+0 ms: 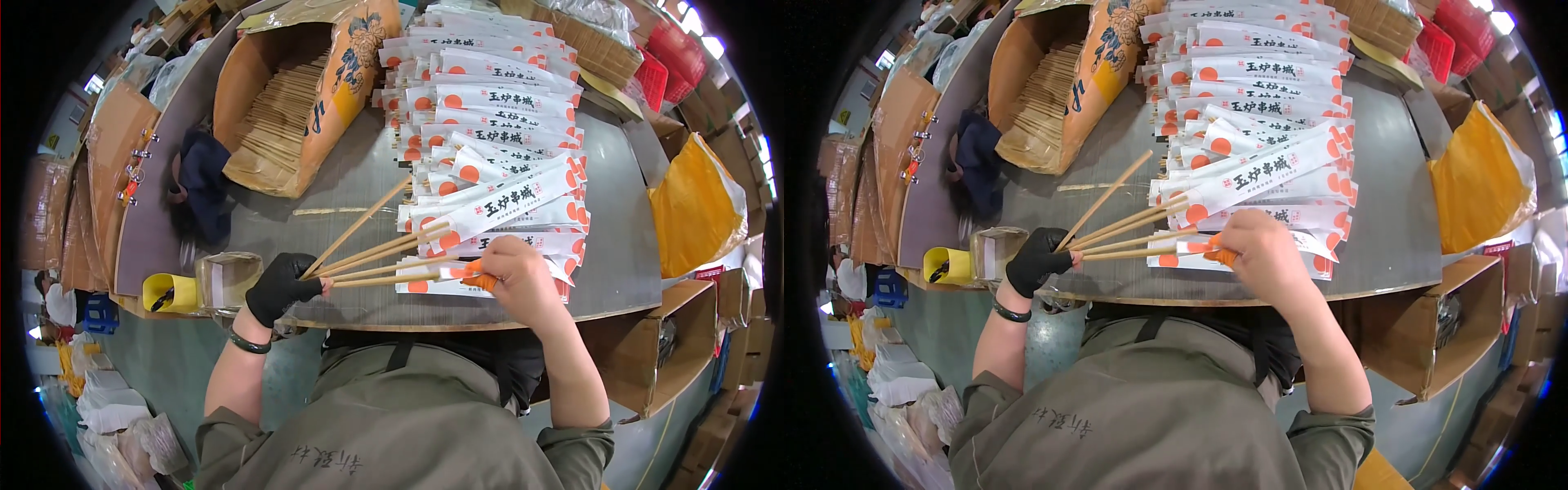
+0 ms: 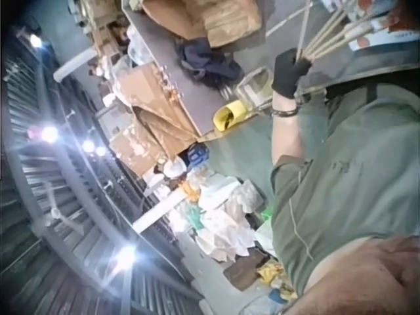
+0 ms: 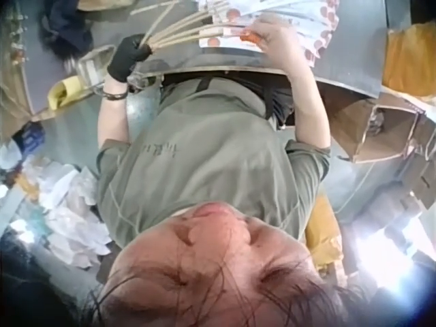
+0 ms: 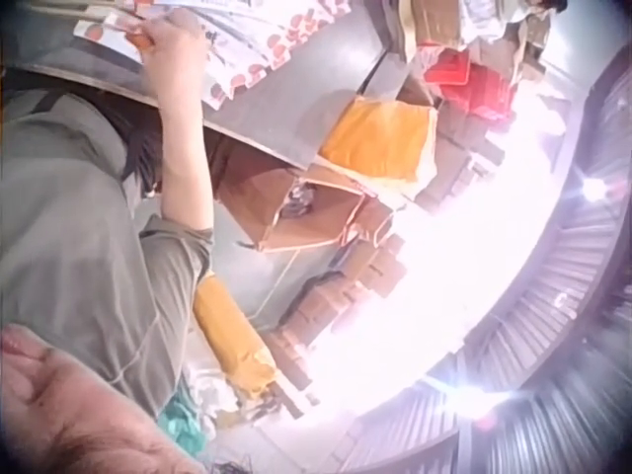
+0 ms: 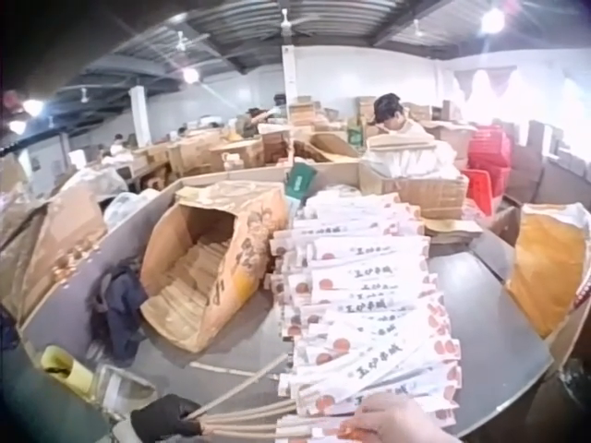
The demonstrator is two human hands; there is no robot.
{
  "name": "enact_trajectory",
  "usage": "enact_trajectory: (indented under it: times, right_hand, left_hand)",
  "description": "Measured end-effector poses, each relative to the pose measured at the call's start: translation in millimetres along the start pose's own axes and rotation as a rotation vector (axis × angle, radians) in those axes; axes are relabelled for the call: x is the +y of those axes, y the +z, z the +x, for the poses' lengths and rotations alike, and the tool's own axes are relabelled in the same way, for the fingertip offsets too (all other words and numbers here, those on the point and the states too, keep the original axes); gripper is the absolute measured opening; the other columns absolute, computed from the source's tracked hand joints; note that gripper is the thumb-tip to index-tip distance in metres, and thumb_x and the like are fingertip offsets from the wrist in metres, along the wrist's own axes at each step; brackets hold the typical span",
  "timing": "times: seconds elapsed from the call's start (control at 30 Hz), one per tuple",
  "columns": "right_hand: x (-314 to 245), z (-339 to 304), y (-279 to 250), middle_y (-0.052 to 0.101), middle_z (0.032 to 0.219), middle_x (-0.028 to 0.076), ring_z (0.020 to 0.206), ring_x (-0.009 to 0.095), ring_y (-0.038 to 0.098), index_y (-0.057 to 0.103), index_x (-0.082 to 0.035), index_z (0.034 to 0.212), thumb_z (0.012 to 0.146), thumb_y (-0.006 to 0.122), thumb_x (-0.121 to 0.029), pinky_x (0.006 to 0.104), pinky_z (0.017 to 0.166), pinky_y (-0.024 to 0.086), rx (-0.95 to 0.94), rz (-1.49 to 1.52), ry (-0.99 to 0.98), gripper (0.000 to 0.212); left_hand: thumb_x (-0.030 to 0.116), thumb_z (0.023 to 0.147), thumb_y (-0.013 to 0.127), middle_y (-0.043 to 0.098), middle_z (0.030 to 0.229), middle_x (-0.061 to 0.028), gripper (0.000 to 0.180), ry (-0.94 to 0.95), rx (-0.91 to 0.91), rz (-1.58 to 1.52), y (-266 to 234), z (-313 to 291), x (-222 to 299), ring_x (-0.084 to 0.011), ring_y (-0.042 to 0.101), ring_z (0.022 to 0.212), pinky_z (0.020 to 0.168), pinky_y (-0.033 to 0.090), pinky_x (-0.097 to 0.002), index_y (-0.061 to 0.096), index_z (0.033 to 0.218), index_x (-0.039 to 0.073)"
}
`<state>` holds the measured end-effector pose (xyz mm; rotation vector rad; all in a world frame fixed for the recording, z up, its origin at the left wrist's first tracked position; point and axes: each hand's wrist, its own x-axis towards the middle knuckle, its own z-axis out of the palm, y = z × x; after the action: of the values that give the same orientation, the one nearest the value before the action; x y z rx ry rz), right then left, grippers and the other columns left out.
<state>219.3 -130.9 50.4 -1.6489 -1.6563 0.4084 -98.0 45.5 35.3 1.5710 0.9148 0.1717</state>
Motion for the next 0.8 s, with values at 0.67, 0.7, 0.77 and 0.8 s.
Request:
enact_trajectory:
  times: [0.67,0.7,0.77,0.8]
  right_hand:
    - [15.3,-40.1,68.3,0.057,0.091,0.008,0.084,0.025,0.059,0.062,-0.001,0.104,0.075,0.067,-0.010,0.0359,0.073,0.049,-0.084,-0.444,-0.325,0.031]
    - [16.6,-42.2,70.6,0.057,0.091,0.008,0.084,0.025,0.059,0.062,-0.001,0.104,0.075,0.067,-0.010,0.0359,0.073,0.049,-0.084,-0.440,-0.325,0.031]
    - [19.4,-42.9,71.7,0.058,0.087,0.008,0.078,0.026,0.060,0.065,-0.002,0.094,0.073,0.073,-0.007,0.0353,0.065,0.050,0.102,-0.278,-0.270,0.023]
    - [19.7,-41.4,71.5,0.058,0.087,0.008,0.078,0.026,0.060,0.065,-0.002,0.094,0.073,0.073,-0.007,0.0353,0.065,0.050,0.105,-0.281,-0.268,0.023]
  left_hand:
    - [0.021,0.093,0.063,0.059,0.074,0.0044,0.020,0.227,0.340,-0.428,79.0,40.0,-16.8,-0.0008,0.042,0.060,0.056,0.035,-0.0197,0.068,0.096,0.002]
    - [0.021,0.093,0.063,0.059,0.074,0.0044,0.020,0.224,0.343,-0.427,78.5,34.5,-24.5,-0.0008,0.042,0.060,0.056,0.035,-0.0197,0.068,0.096,0.002]
    - [0.021,0.092,0.062,0.062,0.078,0.0010,0.017,0.249,0.251,-0.269,72.8,26.0,-30.3,-0.0014,0.041,0.057,0.053,0.033,-0.0189,0.064,0.092,0.004]
    - [0.020,0.090,0.064,0.062,0.077,0.0000,0.016,0.225,0.257,-0.156,68.3,21.8,-31.0,-0.0022,0.043,0.058,0.053,0.034,-0.0195,0.063,0.088,0.004]
